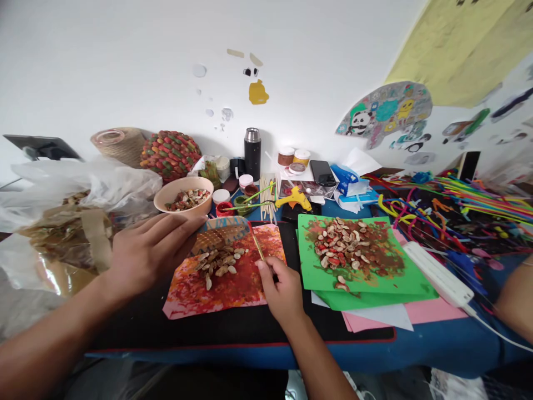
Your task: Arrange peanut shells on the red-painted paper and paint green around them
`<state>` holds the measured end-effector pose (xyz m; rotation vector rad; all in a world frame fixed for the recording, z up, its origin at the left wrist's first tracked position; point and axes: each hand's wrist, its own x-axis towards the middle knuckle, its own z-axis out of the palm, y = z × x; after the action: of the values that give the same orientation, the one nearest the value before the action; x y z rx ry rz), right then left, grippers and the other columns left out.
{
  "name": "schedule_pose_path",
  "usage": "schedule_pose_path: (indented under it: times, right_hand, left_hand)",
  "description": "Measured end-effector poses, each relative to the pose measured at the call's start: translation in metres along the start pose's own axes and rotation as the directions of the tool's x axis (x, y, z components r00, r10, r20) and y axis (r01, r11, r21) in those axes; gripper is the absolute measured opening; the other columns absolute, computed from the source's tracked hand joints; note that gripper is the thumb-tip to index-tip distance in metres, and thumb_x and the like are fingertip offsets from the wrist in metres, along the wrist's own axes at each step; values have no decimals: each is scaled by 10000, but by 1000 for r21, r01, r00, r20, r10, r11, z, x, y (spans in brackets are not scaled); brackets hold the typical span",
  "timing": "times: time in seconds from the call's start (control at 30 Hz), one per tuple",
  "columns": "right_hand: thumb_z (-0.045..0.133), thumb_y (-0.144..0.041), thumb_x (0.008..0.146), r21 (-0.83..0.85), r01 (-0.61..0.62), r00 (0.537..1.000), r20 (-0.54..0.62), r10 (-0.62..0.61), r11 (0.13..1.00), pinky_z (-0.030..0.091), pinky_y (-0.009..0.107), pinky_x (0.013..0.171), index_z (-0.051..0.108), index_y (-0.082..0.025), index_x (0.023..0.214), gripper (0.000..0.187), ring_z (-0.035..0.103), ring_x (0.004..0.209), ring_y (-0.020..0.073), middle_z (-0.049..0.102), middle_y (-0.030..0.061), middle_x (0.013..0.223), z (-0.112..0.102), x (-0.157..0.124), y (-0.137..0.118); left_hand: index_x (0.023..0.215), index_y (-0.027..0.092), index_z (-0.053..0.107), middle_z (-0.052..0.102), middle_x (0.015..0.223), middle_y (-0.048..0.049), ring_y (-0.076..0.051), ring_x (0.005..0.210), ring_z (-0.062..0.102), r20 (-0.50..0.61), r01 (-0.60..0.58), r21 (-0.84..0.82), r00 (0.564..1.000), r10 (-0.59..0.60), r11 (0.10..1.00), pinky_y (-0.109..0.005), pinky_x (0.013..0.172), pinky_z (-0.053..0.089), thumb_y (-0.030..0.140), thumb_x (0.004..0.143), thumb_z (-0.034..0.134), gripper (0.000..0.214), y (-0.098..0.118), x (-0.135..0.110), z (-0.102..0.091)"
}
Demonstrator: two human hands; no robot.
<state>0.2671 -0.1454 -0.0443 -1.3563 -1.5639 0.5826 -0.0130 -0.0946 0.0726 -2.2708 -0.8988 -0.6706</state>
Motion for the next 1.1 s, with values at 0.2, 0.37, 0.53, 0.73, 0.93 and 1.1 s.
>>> schedule_pose_path:
  times: [0.2, 0.37, 0.53, 0.73, 0.93, 1.1]
  right_hand:
    - [604, -444, 1080, 11, 16, 1000, -20, -15, 1000, 500, 229, 561, 782, -188, 884, 368, 610, 540, 156, 677, -4, 639, -1, 0, -2]
    - [610, -453, 1074, 14, 6, 1000, -18, -5, 1000, 509, 236, 566, 781, -194, 889, 361, 626, 545, 163, 688, -2, 640, -2, 1, -2]
    - [609, -464, 1071, 7, 8, 1000, -8, -8, 1000, 528, 244, 575, 777, -209, 860, 371, 637, 545, 169, 710, 8, 649, -3, 2, -3]
    - [614, -433, 1069, 3, 5, 1000, -6, -5, 1000, 539, 261, 594, 783, -210, 874, 341, 699, 597, 191, 773, 34, 715, -4, 1, -1]
    - [603, -442, 1075, -7, 1, 1000, 5, -1, 1000, 542, 259, 598, 778, -214, 855, 362, 705, 607, 194, 756, 29, 697, -4, 0, 1]
    - [605, -471, 1081, -29, 11, 1000, 28, -10, 1000, 522, 258, 579, 773, -213, 848, 386, 670, 578, 180, 757, 30, 702, -3, 0, 1]
  left_hand:
    - [1331, 253, 718, 834, 1008, -32, -190, 853, 786, 39, 75, 7, 996, -75, 997, -300, 746, 572, 183, 1073, 625, 283, -5, -3, 2]
    - [1250, 284, 790, 835, 1053, -51, -220, 894, 788, 98, 379, 48, 919, -382, 924, -313, 655, 506, 305, 1093, 574, 268, -19, -7, -5]
    - [1343, 250, 755, 819, 1170, -76, -277, 978, 785, 227, 605, 145, 750, -621, 783, -355, 650, 474, 344, 1096, 451, 403, -34, -8, -9]
    - [1283, 231, 768, 819, 1202, -73, -254, 1075, 764, 281, 687, 76, 681, -677, 723, -324, 747, 507, 323, 1062, 507, 355, -36, -9, -13]
    - [1306, 215, 749, 808, 1217, -91, -281, 1097, 743, 235, 719, 238, 610, -757, 653, -333, 724, 460, 374, 1082, 474, 388, -59, -21, -33]
    - [1299, 160, 751, 796, 1284, -125, -311, 1095, 730, 441, 690, 300, 511, -737, 658, -342, 770, 479, 362, 1070, 455, 425, -84, -37, -37]
